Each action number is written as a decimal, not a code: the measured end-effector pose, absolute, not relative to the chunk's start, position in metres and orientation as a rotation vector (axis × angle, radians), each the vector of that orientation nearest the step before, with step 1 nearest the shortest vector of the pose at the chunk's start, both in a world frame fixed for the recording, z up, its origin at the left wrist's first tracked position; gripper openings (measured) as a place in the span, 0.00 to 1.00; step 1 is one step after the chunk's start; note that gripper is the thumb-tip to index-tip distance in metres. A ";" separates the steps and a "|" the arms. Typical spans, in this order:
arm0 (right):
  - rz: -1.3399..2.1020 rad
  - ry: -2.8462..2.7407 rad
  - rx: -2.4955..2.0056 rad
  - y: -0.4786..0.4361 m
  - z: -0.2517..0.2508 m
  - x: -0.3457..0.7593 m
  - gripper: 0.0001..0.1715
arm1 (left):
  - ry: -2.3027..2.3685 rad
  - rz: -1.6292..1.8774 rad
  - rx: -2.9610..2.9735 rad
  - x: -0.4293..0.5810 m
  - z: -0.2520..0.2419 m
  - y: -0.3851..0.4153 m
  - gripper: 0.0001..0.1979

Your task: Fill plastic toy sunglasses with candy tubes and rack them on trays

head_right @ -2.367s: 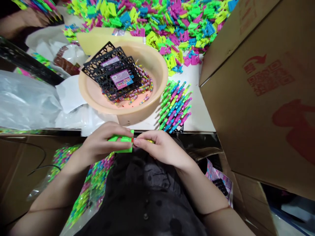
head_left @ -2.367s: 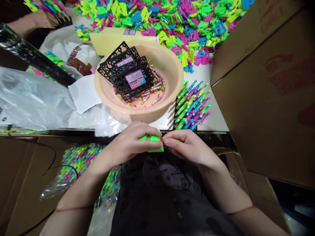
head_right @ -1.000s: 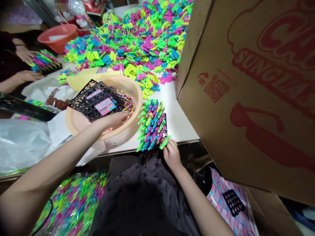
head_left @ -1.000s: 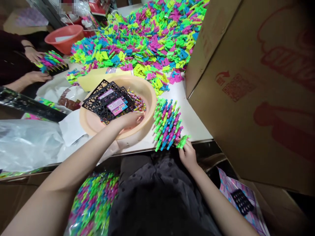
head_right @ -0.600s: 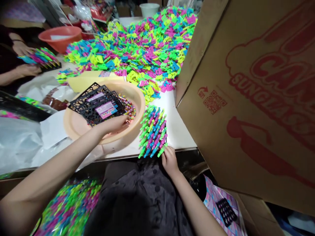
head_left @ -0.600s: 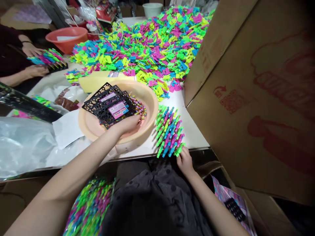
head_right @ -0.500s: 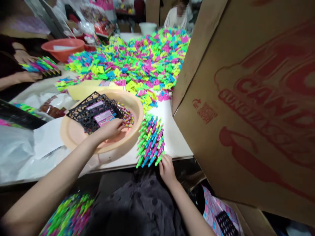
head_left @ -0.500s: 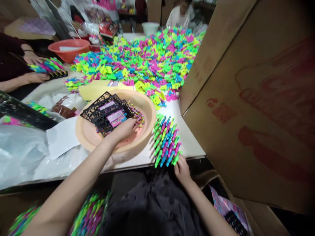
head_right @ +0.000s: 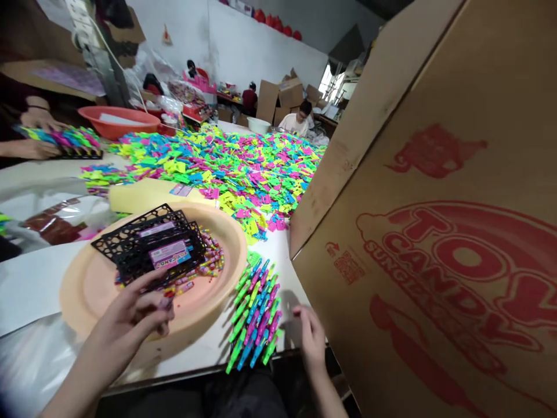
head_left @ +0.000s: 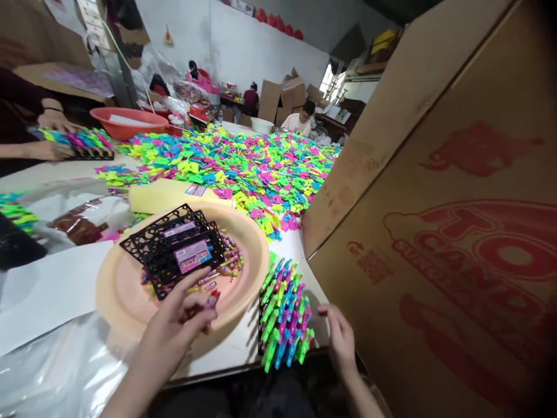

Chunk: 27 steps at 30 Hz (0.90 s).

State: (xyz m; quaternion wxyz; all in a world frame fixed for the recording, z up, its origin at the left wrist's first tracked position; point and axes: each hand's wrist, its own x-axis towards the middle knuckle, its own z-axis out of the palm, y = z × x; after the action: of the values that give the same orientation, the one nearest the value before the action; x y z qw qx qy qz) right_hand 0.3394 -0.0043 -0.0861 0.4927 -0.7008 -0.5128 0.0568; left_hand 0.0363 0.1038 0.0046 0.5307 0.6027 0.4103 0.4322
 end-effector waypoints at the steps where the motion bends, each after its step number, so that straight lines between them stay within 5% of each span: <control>1: 0.176 -1.249 -1.761 0.017 -0.080 0.349 0.17 | 0.979 1.068 1.406 0.032 0.005 0.098 0.23; 5: 0.344 -1.439 -1.895 0.138 -0.066 0.374 0.14 | 0.907 1.131 1.584 0.014 0.002 0.088 0.04; 9: 0.368 -1.618 -1.964 0.234 -0.071 0.379 0.25 | 0.858 1.126 1.806 -0.008 -0.004 0.088 0.08; 12: 0.391 -1.745 -1.995 0.260 -0.077 0.377 0.21 | 0.864 1.083 1.793 -0.022 -0.012 0.083 0.10; 17: 0.302 -1.777 -2.043 0.252 -0.070 0.380 0.07 | 1.008 1.180 1.563 -0.017 -0.027 0.076 0.10; 23: 0.070 -1.603 -1.957 0.185 0.004 0.369 0.15 | 0.860 1.128 1.383 0.010 -0.019 0.078 0.09; 27: 0.266 -1.901 -1.474 0.113 0.070 0.304 0.10 | 0.846 1.152 1.470 0.030 0.004 0.071 0.06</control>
State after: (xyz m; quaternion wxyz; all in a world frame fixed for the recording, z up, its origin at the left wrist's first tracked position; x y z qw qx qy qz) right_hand 0.3044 0.1127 0.0696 0.3530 -0.5699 -0.7349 0.1029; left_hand 0.0299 0.0708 0.0042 0.5188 0.6130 0.3529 0.4801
